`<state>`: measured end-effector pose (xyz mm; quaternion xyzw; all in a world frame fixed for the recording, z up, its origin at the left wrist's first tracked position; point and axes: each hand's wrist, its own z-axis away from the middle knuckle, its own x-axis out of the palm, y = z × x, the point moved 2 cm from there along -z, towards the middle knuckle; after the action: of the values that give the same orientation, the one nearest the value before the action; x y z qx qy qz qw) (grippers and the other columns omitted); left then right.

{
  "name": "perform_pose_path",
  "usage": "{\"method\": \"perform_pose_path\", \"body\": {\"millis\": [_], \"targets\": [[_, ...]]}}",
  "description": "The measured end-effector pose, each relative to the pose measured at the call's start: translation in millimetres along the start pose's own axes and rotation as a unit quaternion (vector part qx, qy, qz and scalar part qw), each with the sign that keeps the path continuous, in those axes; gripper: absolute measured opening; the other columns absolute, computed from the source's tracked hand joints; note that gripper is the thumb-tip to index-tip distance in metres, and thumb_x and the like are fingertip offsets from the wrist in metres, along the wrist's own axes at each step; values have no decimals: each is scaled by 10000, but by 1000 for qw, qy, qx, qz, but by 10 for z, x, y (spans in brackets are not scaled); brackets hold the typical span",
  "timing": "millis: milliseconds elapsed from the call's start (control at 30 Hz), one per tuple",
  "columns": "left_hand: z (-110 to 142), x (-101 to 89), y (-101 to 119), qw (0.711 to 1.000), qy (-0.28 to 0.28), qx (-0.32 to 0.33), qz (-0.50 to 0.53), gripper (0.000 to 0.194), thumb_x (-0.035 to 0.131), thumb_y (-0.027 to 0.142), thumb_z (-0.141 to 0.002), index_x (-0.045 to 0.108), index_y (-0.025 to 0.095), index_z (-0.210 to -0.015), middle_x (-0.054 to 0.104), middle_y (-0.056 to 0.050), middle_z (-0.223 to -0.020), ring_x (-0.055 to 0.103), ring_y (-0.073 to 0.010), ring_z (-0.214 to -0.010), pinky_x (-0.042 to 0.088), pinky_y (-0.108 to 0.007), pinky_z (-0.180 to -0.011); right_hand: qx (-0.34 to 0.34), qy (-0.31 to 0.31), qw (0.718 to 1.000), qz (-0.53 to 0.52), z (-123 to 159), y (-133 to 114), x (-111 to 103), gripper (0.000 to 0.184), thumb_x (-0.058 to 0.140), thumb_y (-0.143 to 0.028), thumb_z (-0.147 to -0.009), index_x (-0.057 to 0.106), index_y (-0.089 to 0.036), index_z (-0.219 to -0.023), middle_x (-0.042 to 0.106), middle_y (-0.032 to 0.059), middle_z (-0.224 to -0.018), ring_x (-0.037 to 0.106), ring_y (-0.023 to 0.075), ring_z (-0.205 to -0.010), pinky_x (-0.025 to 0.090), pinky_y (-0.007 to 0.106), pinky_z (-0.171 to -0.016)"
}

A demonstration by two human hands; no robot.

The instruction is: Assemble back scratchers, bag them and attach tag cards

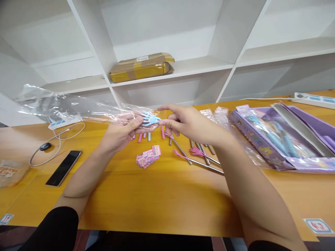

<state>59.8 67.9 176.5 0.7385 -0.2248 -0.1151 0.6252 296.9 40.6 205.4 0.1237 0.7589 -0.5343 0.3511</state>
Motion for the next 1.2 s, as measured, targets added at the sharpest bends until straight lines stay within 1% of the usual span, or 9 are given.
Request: {"method": "perform_pose_path", "body": {"millis": [100, 200, 333, 400, 500, 767, 967, 1100, 1200], "targets": [[-22, 9, -82, 1000, -3, -28, -14, 479, 923, 509, -894, 766, 141, -1159, 836, -157, -1194, 854, -329, -1075, 692, -310, -768, 27, 13, 1000, 1, 9, -45, 43, 948, 585, -762, -1019, 380, -185, -1743, 727, 17, -779, 595, 186, -659, 446, 335, -684], [-62, -24, -55, 1000, 9, -10, -13, 480, 948, 499, -862, 771, 134, -1117, 842, -164, -1124, 848, -360, -1096, 721, -380, -849, 36, 32, 998, 33, 24, -25, 2, 955, 571, -793, -1017, 385, -193, -1737, 741, 32, -804, 616, 202, -689, 449, 343, -696], [-104, -153, 142, 995, 65, 76, 26, 454, 976, 453, -830, 749, 140, -1067, 844, -131, -1061, 838, -353, -1145, 718, -459, -1006, 33, 32, 994, 97, 35, 107, -151, 726, 523, -861, -1009, 728, -227, -1297, 741, 62, -875, 618, 198, -757, 419, 324, -689], [-106, -199, 214, 992, 85, 89, 38, 427, 977, 440, -832, 742, 144, -1031, 848, -117, -1041, 838, -340, -1152, 712, -453, -1030, 14, 29, 995, 92, 25, 159, -197, 705, 497, -879, -1012, 740, -218, -1026, 692, 53, -823, 566, 173, -722, 395, 313, -664], [-94, -186, 233, 991, 93, 84, 48, 414, 959, 459, -850, 767, 138, -1027, 854, -123, -1053, 827, -341, -1184, 702, -446, -1047, -5, 29, 997, 70, -4, 167, -165, 703, 506, -874, -1018, 703, -215, -872, 597, 24, -731, 475, 140, -659, 340, 303, -618], [-68, -45, 101, 996, 52, 50, 57, 494, 994, 525, -787, 799, 131, -1012, 856, -156, -1086, 804, -381, -1221, 695, -497, -1048, 7, 30, 999, 44, 40, -66, 35, 747, 497, -900, -1007, 785, -229, -849, 485, 0, -623, 350, 113, -571, 279, 301, -556], [-50, 52, -28, 999, 3, 17, 34, 503, 980, 560, -795, 807, 139, -1008, 853, -146, -1045, 842, -368, -1101, 728, -470, -968, -9, 60, 997, 41, 96, -147, 94, 625, 572, -815, -1030, 808, -237, -991, 682, 32, -774, 530, 151, -655, 380, 305, -599], [-83, 15, 29, 996, 57, 44, 56, 475, 986, 509, -802, 785, 127, -999, 844, -143, -1027, 819, -383, -1179, 731, -461, -981, -18, 73, 997, 2, 117, -80, -8, 613, 689, -796, -972, 746, -248, -1241, 737, 50, -872, 633, 184, -752, 448, 314, -607], [-112, -84, 119, 990, 102, 67, 73, 426, 977, 450, -822, 783, 124, -1017, 844, -133, -1037, 820, -367, -1183, 729, -465, -1005, -3, 93, 994, -50, 144, -9, -118, 567, 767, -762, -933, 706, -239, -1146, 728, 44, -841, 640, 172, -718, 468, 321, -571]]}}
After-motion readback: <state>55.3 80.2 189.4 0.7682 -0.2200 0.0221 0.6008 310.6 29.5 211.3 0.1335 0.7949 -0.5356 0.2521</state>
